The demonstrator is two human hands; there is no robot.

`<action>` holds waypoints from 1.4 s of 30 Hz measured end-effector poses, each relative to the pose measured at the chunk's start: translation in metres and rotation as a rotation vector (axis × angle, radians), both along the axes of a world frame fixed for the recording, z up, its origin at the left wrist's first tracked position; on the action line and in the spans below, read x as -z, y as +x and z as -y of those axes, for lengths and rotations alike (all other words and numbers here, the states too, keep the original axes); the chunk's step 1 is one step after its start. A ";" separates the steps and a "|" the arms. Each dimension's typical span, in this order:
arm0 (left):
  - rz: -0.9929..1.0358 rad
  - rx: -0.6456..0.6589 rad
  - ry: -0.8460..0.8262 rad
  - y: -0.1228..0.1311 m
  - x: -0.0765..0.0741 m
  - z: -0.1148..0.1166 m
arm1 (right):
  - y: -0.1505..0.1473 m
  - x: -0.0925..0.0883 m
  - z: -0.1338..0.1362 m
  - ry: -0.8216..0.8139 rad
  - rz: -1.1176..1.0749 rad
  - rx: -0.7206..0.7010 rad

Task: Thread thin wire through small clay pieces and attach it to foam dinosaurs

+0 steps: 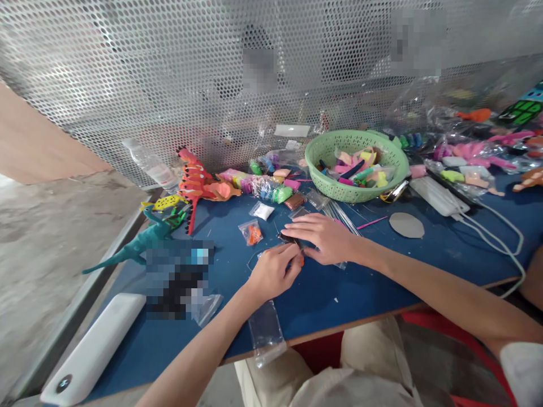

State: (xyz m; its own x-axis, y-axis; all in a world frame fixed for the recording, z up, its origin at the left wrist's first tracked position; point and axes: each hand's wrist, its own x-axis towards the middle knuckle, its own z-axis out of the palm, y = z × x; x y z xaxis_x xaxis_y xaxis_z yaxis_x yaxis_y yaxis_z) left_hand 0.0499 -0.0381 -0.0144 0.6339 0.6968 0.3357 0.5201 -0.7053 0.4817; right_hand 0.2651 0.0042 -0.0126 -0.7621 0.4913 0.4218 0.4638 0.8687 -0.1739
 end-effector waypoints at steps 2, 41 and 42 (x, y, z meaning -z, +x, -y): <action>-0.003 -0.004 -0.012 -0.003 -0.001 -0.001 | -0.003 0.002 -0.003 -0.028 -0.017 -0.013; -0.114 0.092 0.259 0.002 0.018 -0.004 | -0.017 0.001 -0.007 -0.046 0.227 -0.058; -0.127 0.079 0.282 0.002 0.016 -0.004 | -0.018 -0.001 -0.008 -0.034 0.229 -0.047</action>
State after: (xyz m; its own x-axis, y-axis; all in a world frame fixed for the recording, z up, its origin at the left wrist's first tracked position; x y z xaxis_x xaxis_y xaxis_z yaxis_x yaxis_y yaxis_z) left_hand 0.0521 -0.0339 -0.0303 0.7316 0.5341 0.4237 0.5015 -0.8426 0.1963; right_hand 0.2476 0.0118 -0.0120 -0.8584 0.4636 0.2196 0.4534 0.8859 -0.0982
